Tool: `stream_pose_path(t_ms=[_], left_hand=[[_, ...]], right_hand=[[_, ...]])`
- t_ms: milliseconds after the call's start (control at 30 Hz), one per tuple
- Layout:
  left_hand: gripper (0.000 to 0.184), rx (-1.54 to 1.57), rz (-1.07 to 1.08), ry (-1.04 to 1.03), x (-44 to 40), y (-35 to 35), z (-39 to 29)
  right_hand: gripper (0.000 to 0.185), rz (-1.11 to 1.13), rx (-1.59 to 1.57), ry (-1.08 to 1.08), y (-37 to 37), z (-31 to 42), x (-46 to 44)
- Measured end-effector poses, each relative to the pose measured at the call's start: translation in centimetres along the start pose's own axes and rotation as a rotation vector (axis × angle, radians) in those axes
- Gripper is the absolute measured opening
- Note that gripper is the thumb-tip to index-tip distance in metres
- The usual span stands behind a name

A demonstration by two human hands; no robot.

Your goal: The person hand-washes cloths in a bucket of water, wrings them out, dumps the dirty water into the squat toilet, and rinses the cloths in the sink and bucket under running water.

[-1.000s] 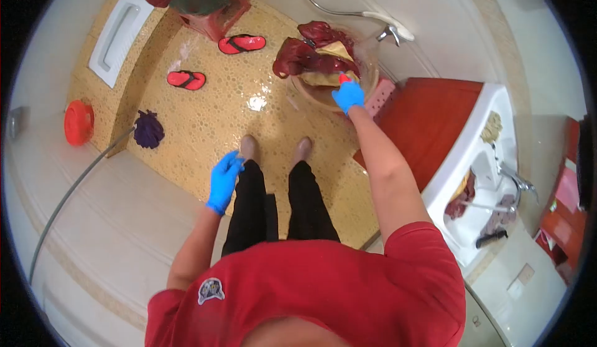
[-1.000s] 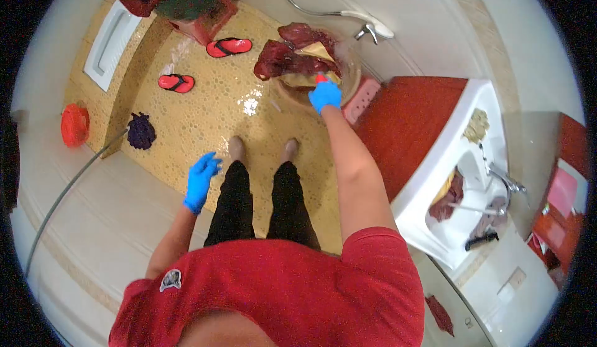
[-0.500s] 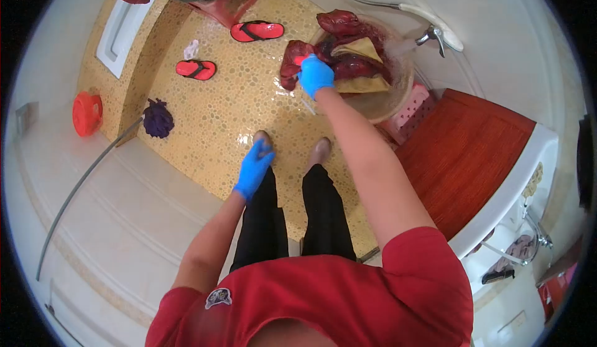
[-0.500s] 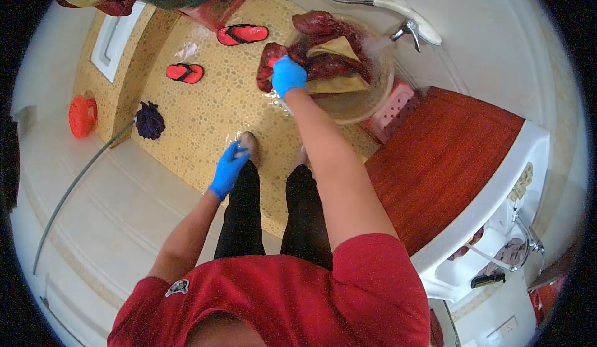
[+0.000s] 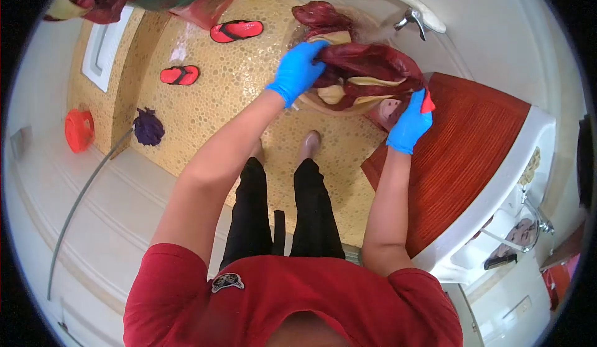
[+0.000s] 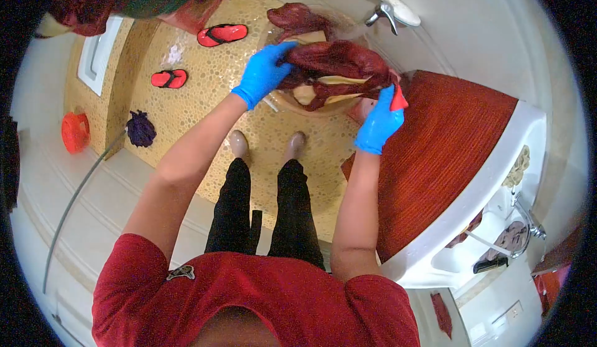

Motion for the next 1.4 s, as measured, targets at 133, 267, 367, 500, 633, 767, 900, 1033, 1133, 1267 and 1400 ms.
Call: stream_pose_path(t_ms=[133, 267, 367, 500, 633, 767, 900, 1033, 1133, 1267, 1400], left_hand=[[0.046, -0.102, 0.007, 0.124, 0.6, -1.9, 3.4], [0.047, -0.434, 0.181, -0.022, 0.9, -8.3, 6.5], [0.038, -0.382, 0.297, 0.094, -0.2, -11.2, 8.8], [0.027, -0.646, 0.485, 0.162, -0.7, -14.4, 10.5], [0.022, -0.667, 0.555, 0.171, -1.1, -14.4, 9.6], [0.025, -0.77, 0.602, 0.155, -1.3, -14.7, 10.9], [0.034, -0.231, 0.278, 0.168, 0.8, -10.4, 10.5], [0.032, -0.442, 0.273, 0.051, 1.5, -0.9, 4.8], [0.023, -0.746, 0.524, 0.132, 0.4, 4.1, 6.5], [0.022, -0.54, 0.165, -0.041, -2.4, 19.4, -6.1], [0.031, -0.639, -0.158, -0.39, -6.8, 32.0, -16.8]], right_hand=[[0.03, 0.186, 0.077, 0.144, -2.5, -4.8, 0.0], [0.059, 0.707, 0.817, 0.464, -10.0, -10.2, 2.1], [0.073, 0.782, 1.097, 0.332, -11.8, -14.3, 1.3], [0.082, 0.852, 1.314, 0.2, -12.7, -17.7, 0.8], [0.076, 0.888, 1.513, 0.089, -13.5, -22.6, -0.4], [0.052, 0.869, 1.433, 0.2, -13.8, -21.1, -0.7], [0.037, 0.896, 1.107, -0.116, -10.9, -19.0, 0.9], [0.041, 0.476, 0.27, -0.36, -5.2, -16.1, -0.5], [0.039, 0.204, -0.084, -0.555, -1.6, -4.7, 0.4], [0.032, 0.339, -0.217, -0.236, -1.5, 13.9, 1.0], [0.032, 0.348, -0.116, 0.088, 1.4, 31.9, 1.8]])
Point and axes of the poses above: each hand's wrist, its own x-axis away from the middle knuckle, its own y-axis out of the back of the hand, z = x × y, the point moved 7 cm from there along -x, towards the middle knuckle, and after that the axes turned 3 degrees about z, right-handed, at the moved point
